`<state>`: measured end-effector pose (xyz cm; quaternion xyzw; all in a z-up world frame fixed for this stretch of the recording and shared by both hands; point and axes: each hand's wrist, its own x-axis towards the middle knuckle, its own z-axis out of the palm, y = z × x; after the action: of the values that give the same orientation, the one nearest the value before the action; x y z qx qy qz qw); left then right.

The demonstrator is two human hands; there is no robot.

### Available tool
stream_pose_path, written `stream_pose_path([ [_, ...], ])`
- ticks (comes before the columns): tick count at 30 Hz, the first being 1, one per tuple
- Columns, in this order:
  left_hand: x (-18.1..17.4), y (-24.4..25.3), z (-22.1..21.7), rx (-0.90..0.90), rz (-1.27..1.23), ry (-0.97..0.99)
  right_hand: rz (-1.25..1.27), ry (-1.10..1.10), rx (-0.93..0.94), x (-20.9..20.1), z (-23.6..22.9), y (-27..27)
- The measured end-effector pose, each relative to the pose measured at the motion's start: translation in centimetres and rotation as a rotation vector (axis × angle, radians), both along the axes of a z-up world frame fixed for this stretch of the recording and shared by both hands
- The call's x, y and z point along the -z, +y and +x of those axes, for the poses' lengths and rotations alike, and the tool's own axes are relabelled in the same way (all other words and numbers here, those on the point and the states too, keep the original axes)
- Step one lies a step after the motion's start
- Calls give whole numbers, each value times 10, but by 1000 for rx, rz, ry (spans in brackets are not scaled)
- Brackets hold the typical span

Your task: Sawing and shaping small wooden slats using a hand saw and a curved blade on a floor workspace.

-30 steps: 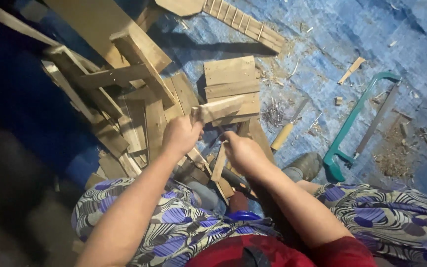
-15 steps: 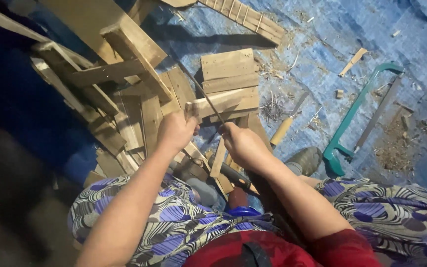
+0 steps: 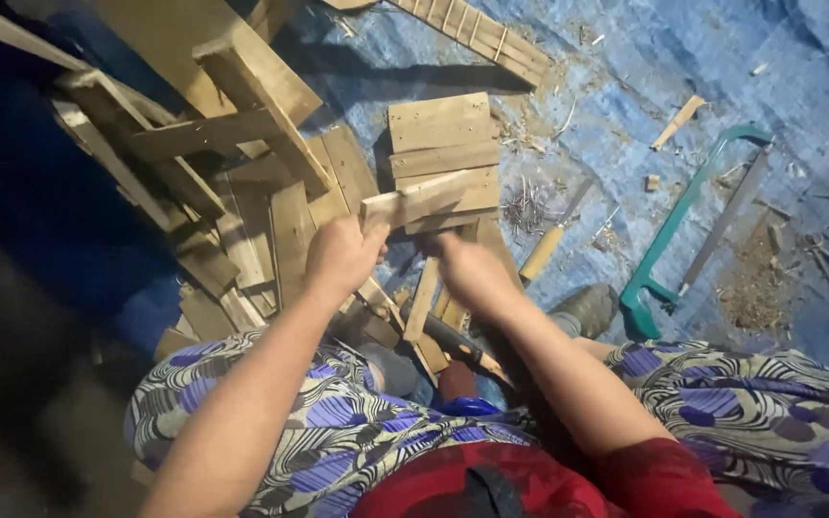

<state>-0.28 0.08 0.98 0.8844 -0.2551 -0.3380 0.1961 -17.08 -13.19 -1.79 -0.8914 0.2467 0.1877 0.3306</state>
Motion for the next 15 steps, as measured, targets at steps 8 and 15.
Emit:
stream_pose_path([
  [8,0,2,0,-108,-24,119,-23,20,25,12,-5,2],
  [15,6,3,-3,-113,-60,122,18,54,150,63,-14,-39],
])
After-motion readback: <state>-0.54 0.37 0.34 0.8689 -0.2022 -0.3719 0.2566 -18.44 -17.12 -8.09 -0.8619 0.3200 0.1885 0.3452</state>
